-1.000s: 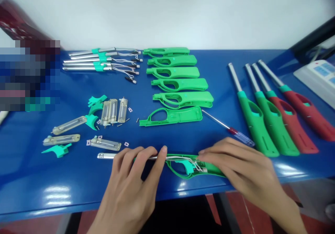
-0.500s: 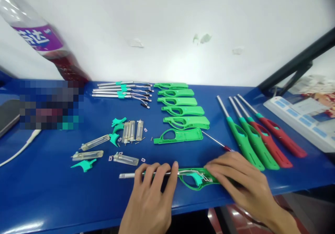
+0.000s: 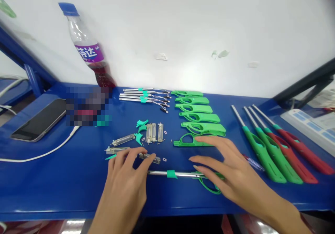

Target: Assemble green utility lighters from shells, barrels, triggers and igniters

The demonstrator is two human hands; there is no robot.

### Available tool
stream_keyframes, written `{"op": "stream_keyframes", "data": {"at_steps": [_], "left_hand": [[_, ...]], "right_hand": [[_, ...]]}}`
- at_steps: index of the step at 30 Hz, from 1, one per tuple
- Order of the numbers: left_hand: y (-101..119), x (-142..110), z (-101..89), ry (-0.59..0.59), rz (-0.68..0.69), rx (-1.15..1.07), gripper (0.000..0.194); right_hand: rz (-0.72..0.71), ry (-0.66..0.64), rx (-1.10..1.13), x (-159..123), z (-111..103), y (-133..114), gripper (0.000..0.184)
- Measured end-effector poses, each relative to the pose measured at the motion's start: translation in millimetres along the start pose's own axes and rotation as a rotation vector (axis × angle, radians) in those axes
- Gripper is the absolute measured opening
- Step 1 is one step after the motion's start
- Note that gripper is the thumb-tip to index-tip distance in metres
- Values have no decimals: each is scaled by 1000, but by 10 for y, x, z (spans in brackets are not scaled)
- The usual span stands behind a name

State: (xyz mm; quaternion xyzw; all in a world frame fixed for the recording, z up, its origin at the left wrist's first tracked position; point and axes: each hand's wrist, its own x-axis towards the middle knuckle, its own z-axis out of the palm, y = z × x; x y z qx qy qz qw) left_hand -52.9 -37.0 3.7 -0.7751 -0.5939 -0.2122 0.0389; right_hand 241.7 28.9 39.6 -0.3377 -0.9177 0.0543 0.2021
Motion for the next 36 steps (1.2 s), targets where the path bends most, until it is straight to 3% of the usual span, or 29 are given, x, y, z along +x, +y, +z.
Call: {"op": "stream_keyframes", "data": {"at_steps": [4, 9, 13, 16, 20, 24, 25, 30, 36], "left_hand": [[-184, 137, 23, -32, 79, 50, 35], [-182, 227, 50, -33, 111, 56, 25], [74, 207, -68, -39, 141, -33, 35], [385, 192, -139, -154, 176, -198, 48], [604, 215, -132, -89, 175, -400, 41], [398, 250, -63, 9, 59, -329, 29], [309, 259, -38, 7, 17, -286, 27], [-2, 359, 99, -156, 56, -167, 27], [14, 503, 163, -214, 119, -161, 33]], "right_hand": [[-10, 4, 0, 11, 10, -38, 27], [28, 63, 1, -123, -22, -70, 26], [54, 130, 39, -144, 0, -216, 30], [98, 180, 107, -80, 63, -353, 41], [92, 273, 242, -55, 110, -394, 32], [173, 398, 141, -254, 24, -245, 31], [224, 354, 114, -324, -3, -200, 32], [498, 523, 15, -595, -48, -60, 11], [617, 552, -14, -607, -96, 36, 11]]}}
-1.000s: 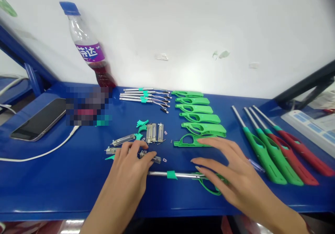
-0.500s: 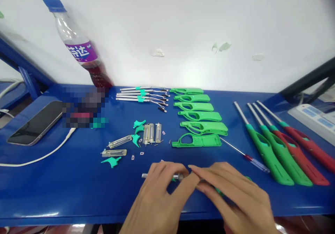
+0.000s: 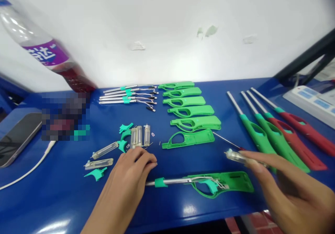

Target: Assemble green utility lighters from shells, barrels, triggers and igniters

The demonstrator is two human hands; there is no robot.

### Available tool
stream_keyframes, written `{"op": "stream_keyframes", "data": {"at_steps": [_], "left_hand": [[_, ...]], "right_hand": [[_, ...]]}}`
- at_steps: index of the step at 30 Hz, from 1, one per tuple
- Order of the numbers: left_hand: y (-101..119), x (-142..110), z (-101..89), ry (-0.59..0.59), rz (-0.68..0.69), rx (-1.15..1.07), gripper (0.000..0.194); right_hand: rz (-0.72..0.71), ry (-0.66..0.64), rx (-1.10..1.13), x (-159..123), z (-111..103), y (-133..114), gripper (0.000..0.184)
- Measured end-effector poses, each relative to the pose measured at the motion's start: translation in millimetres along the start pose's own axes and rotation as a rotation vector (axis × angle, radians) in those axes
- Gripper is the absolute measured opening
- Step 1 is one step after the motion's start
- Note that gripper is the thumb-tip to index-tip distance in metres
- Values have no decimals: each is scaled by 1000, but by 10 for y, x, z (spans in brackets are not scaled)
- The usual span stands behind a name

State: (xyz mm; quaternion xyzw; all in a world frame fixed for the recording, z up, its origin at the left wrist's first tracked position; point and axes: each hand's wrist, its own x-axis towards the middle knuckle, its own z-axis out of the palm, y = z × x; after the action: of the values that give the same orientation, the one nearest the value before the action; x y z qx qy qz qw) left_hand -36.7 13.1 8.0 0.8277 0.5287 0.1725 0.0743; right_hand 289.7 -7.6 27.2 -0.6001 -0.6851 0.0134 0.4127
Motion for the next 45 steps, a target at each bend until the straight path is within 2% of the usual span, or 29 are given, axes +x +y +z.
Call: {"op": "stream_keyframes", "data": {"at_steps": [6, 10, 12, 18, 25, 30, 35, 41, 45], "left_hand": [[203, 52, 83, 62, 11, 110, 33], [321, 129, 84, 94, 89, 213, 22], [357, 162, 59, 112, 75, 196, 17], [601, 191, -5, 236, -27, -42, 12], [900, 295, 120, 231, -94, -417, 24], [1005, 326, 164, 275, -187, -563, 27], [1076, 345, 146, 281, -267, -667, 27], [1062, 372, 120, 227, -325, -794, 26], [1092, 373, 82, 230, -451, -889, 19]], "right_hand": [[-29, -37, 148, 138, 103, -2, 15], [-92, -46, 202, 141, 178, 24, 27], [-113, -31, 222, 144, 195, 56, 31], [-52, 9, 279, 122, 225, 114, 38], [-210, -85, 375, 150, 247, 102, 44], [-320, -121, 474, 167, 273, 125, 40], [-320, -187, 478, 158, 249, 114, 40], [-309, -205, 478, 129, 252, 135, 41], [-341, -216, 441, 147, 242, 124, 43]]}}
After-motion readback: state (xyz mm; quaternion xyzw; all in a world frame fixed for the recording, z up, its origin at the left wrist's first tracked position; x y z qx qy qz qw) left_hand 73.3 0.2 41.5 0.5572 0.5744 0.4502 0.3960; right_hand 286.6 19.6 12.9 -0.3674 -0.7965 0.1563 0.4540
